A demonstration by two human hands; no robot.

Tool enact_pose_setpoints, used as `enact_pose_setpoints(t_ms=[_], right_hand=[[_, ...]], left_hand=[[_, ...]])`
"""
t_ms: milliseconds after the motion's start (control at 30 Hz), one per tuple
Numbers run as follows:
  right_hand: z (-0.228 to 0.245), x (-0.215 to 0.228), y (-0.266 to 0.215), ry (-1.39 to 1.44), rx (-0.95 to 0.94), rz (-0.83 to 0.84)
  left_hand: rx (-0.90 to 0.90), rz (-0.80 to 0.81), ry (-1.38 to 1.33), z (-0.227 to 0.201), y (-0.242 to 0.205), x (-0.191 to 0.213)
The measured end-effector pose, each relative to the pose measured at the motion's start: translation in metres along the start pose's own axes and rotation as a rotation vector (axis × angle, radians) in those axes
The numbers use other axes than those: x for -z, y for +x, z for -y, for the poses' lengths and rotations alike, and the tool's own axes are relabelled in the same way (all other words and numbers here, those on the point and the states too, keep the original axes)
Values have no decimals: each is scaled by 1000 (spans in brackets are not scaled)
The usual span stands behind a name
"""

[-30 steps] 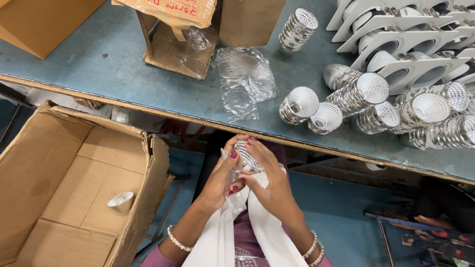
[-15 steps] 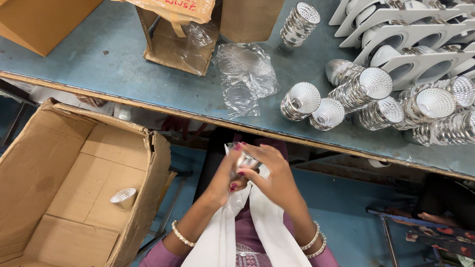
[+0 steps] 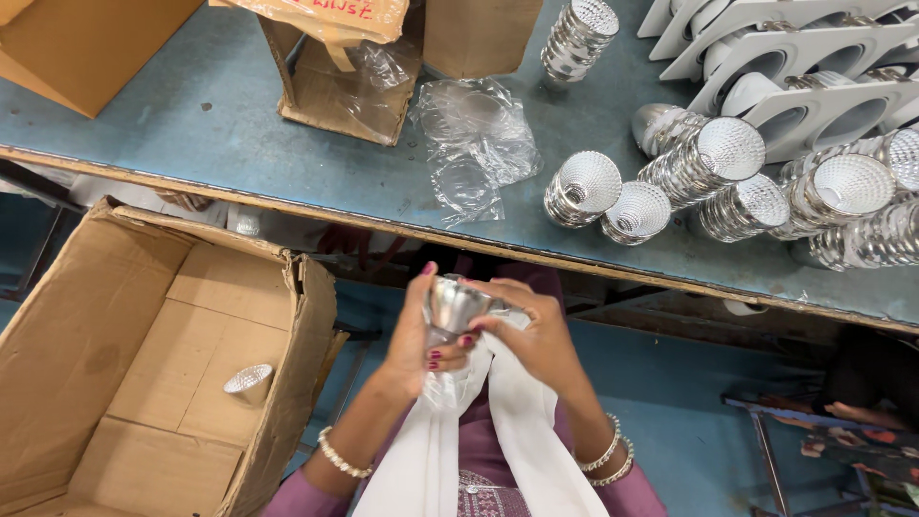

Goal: The person repeatedly picks up small silver light fixtures from a table, wraps each one in a clear plastic bag, and places the wrapped items into a cardboard box. The process is performed one at a time with consistent hand motions.

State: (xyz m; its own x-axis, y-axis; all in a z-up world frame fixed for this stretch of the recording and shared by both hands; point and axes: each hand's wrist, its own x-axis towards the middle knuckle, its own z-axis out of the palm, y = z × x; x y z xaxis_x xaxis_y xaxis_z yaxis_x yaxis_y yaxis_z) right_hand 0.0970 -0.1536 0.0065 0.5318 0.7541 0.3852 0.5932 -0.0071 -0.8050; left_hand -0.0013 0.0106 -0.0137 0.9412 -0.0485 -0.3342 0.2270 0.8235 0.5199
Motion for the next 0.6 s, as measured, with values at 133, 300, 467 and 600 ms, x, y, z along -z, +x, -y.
enact_pose_setpoints(t_ms=[133, 300, 467, 600], right_hand=[[-3, 34, 17, 196, -458, -270], [0, 86, 39, -387, -112, -485], [-18, 59, 53, -364, -145, -367], [-60, -1, 81, -429, -76, -171]], left_hand=[[-536, -385, 425, -32, -17, 61], [-407, -1100, 1354, -108, -72, 217], [503, -941, 1311, -85, -60, 373], [561, -989, 1394, -65, -53, 430]])
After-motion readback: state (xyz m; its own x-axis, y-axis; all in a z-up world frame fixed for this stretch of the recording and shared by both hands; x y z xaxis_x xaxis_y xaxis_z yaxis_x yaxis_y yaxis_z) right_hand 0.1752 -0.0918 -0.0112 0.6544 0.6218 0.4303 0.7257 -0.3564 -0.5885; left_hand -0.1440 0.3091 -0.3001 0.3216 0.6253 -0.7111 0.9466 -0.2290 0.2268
